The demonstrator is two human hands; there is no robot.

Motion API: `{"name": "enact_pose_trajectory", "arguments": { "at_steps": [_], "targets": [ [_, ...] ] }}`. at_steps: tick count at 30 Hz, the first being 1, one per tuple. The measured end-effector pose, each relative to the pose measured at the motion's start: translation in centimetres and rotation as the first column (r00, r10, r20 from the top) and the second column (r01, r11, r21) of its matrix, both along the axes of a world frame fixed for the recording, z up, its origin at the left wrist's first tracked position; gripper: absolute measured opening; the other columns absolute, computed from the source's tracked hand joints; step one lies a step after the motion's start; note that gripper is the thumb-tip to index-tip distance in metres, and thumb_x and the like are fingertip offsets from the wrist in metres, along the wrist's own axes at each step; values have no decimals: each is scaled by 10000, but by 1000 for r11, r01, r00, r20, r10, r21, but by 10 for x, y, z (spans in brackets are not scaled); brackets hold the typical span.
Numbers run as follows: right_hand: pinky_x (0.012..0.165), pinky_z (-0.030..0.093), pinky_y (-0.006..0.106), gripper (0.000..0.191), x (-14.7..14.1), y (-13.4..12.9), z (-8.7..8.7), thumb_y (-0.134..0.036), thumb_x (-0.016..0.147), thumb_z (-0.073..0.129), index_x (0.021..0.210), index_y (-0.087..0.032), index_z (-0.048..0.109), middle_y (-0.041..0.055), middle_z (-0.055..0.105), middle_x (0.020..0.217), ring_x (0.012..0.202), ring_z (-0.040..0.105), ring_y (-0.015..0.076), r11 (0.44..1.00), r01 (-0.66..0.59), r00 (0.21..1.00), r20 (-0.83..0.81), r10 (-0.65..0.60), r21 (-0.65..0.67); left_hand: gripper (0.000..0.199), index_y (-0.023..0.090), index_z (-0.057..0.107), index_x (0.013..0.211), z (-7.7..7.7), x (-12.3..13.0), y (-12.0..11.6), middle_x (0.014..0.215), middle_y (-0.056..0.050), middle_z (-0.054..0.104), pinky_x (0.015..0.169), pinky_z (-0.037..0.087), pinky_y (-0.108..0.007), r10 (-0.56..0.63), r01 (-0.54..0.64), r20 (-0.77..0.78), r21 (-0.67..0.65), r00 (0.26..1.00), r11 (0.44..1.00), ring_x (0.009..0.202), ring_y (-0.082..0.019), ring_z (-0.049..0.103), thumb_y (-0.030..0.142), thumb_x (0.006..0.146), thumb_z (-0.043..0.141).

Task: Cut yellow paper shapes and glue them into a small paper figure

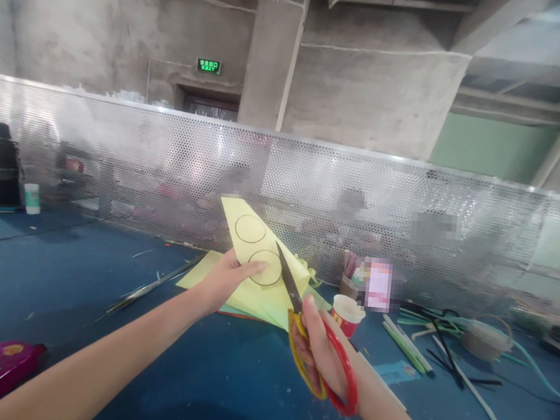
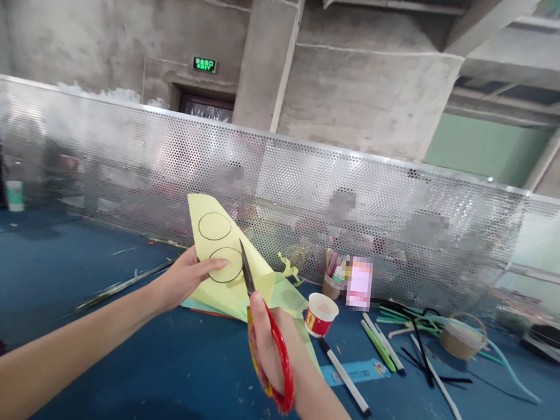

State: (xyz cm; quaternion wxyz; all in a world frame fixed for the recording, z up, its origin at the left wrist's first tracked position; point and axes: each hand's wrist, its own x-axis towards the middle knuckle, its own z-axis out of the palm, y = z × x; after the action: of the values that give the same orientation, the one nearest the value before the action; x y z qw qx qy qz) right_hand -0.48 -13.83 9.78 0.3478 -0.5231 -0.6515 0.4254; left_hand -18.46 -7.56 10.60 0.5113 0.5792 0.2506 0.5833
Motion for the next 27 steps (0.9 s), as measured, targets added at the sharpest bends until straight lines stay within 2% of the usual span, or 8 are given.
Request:
{"name": "enact_pose_trajectory", "arguments": {
  "at_steps": [5, 7, 9, 12, 16, 19, 23, 27],
  "targets": [
    [259, 283, 192, 624, 0, 4, -3, -769, 760, 220, 488, -215, 307, -62, 297, 357, 236, 300, 66, 1000, 7, 1000, 22, -6, -12, 400, 145, 597, 1103, 1, 3, 1, 1132, -114, 645, 921, 451, -397, 25, -20, 69, -66, 997, 998, 1057, -272, 583, 263, 730, 682],
    [302, 335, 197, 611, 1, 5, -5, -743, 783, 236, 497, -210, 323, -48, 356, 353, 261, 366, 78, 999, -34, 999, 9, 34, -7, 386, 152, 595, 1100, 0, 4, 2, 1142, -111, 640, 920, 451, -398, 54, -50, 46, -81, 997, 995, 1059, -269, 582, 286, 746, 667],
    [396, 429, 221, 610, 2, 6, -6, -729, 796, 239, 508, -202, 348, -13, 464, 384, 337, 481, 106, 996, -86, 996, -24, 85, -34, 381, 167, 590, 1108, -2, 4, 5, 1157, -105, 632, 915, 451, -402, 71, -71, -5, -67, 997, 995, 1067, -270, 577, 312, 761, 651],
    [558, 517, 293, 635, 4, 6, -4, -759, 767, 244, 520, -191, 381, 34, 574, 482, 497, 602, 153, 983, -112, 991, -89, 99, -148, 370, 173, 588, 1106, -5, 2, 9, 1157, -99, 631, 918, 442, -403, 93, -94, -101, 1, 991, 996, 1081, -268, 565, 342, 779, 627],
    [699, 525, 330, 677, 9, 4, 6, -788, 736, 244, 544, -172, 450, 77, 632, 605, 648, 654, 181, 958, -103, 995, -27, 100, -266, 373, 166, 602, 1081, -4, -3, 13, 1132, -105, 642, 898, 444, -411, 86, -78, -256, 40, 963, 996, 1046, -272, 581, 386, 781, 619],
    [718, 523, 365, 718, 15, 5, 11, -801, 730, 194, 555, -166, 481, 116, 652, 629, 656, 664, 204, 921, -141, 988, 4, 153, -364, 385, 168, 608, 1080, -4, -8, 16, 1141, -115, 636, 885, 448, -410, 68, -56, -339, 46, 938, 997, 1036, -273, 584, 393, 768, 632],
    [739, 521, 410, 776, 21, 6, 11, -824, 708, 131, 567, -156, 502, 146, 672, 661, 666, 675, 224, 880, -200, 980, -75, 187, -431, 378, 166, 615, 1074, -1, -13, 15, 1098, -121, 654, 861, 457, -411, -26, 36, -397, 20, 917, 999, 984, -267, 606, 388, 770, 635],
    [793, 507, 426, 781, 21, 6, 8, -820, 713, 117, 590, -155, 507, 142, 687, 705, 730, 683, 233, 877, -283, 956, -192, 223, -388, 374, 168, 607, 1111, 7, -14, 7, 1107, -116, 650, 886, 444, -408, -201, 208, -422, -29, 884, 978, 995, -258, 607, 364, 793, 618]
  ]
}}
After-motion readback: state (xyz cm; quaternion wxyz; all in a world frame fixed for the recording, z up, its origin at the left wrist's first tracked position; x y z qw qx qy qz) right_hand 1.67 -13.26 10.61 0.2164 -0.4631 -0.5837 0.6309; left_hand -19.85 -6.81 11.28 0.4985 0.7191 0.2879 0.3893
